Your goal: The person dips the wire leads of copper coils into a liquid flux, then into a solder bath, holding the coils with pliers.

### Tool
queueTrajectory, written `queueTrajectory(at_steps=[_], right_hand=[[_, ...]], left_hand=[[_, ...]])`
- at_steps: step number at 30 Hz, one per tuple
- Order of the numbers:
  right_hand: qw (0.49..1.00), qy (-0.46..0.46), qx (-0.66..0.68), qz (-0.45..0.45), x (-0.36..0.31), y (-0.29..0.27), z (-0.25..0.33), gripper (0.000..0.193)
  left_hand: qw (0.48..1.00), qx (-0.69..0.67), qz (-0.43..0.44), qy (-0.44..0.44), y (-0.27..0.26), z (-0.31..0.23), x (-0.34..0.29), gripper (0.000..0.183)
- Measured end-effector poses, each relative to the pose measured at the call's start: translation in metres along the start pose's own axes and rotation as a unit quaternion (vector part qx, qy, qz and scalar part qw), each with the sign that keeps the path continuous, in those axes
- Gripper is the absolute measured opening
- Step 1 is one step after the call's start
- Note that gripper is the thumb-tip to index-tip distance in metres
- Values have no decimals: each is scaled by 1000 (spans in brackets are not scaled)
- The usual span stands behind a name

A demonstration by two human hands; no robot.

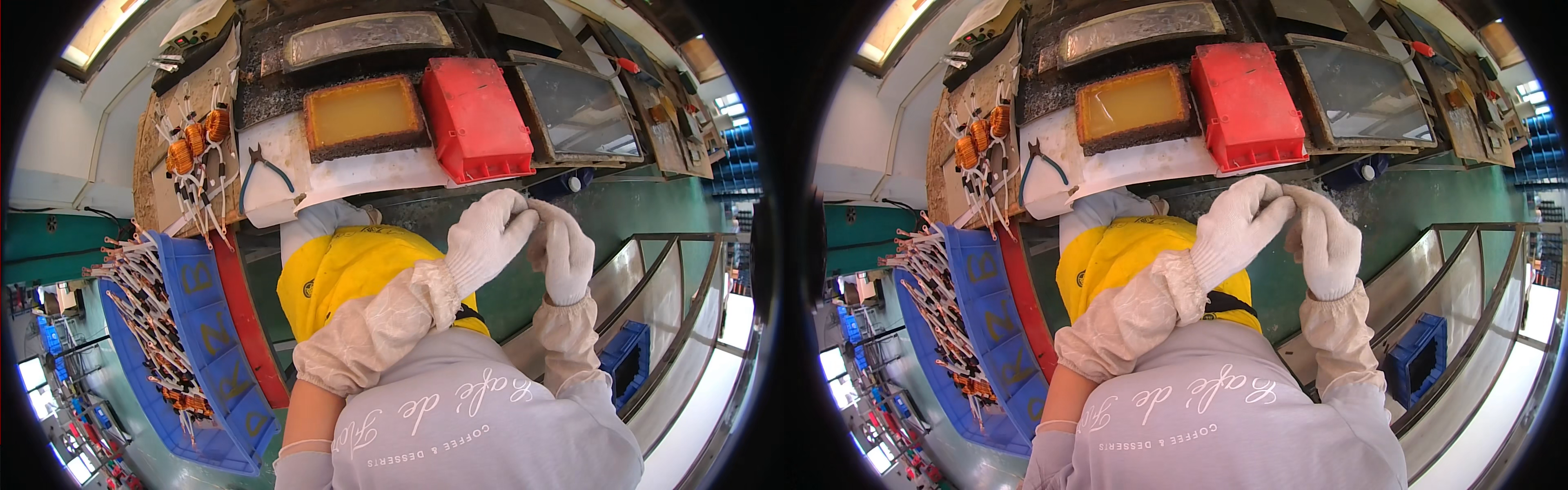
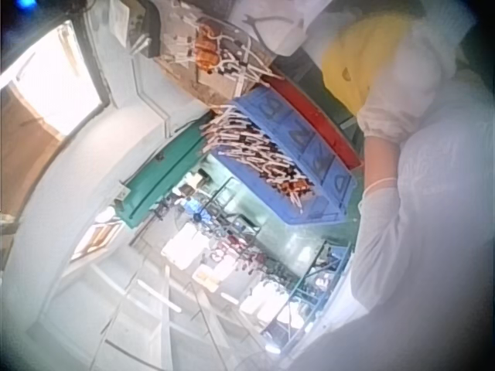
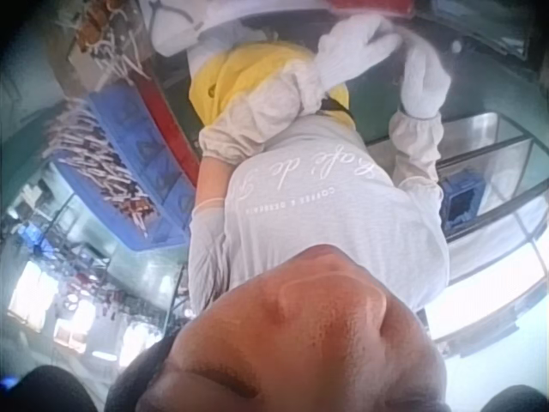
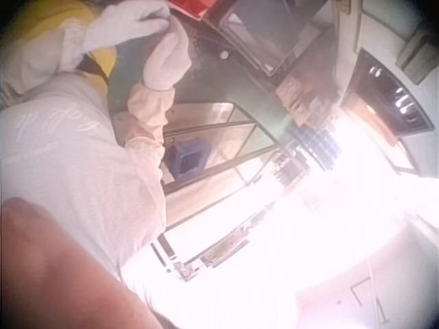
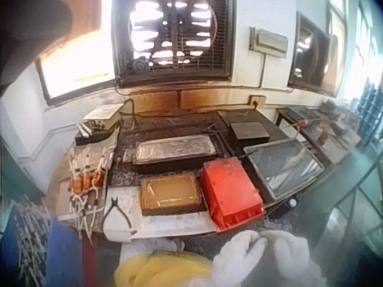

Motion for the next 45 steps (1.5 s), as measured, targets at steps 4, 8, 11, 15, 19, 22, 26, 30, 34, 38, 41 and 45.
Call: queueTrajectory(at_steps=[4, 8, 11, 15, 19, 22, 26, 30, 34, 38, 41, 45], right_hand=[[1000, 13, 8, -8, 2, -10, -7, 37], [989, 46, 118, -81, 16, -42, -28, 42], [967, 67, 213, -123, 17, -57, -39, 46], [932, 31, 360, -28, 25, -36, -41, 44], [907, 36, 419, 23, 23, -18, -39, 43], [909, 59, 412, 31, 19, -10, -40, 43], [949, 53, 311, 30, 13, -5, -29, 45], [977, 52, 208, 4, 11, -5, -18, 45], [985, 46, 159, -42, 13, -24, -14, 44], [948, 10, 312, -66, 21, -51, -32, 43], [924, 2, 381, -14, 25, -41, -34, 42], [905, 13, 425, 26, 25, -27, -33, 42]], left_hand=[[997, 26, -29, 63, -1, -16, -6, 13], [978, 132, -52, 155, 8, -38, -22, 11], [968, 175, -33, 178, 14, -35, -24, 12], [958, 220, 62, 175, 31, -27, -19, 13], [958, 223, -14, 182, 15, -31, -16, 11], [979, 124, -68, 149, -9, -34, -14, 14], [959, 163, -113, 201, -19, -52, -18, 13], [939, 224, -129, 227, -18, -60, -17, 11], [915, 296, -128, 243, -12, -67, -21, 11], [905, 349, -108, 217, -6, -54, -26, 10], [900, 386, -14, 204, 15, -41, -20, 8], [906, 367, -13, 209, 20, -42, -18, 9]])
Point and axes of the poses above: each hand's wrist, its own x-axis towards the middle knuckle, its own y-axis out of the palm, z = x × y, the point moved 10 cm from there along x, towards the middle knuckle, and after that the axes turned 12 degrees about z, right-handed, at the moved point
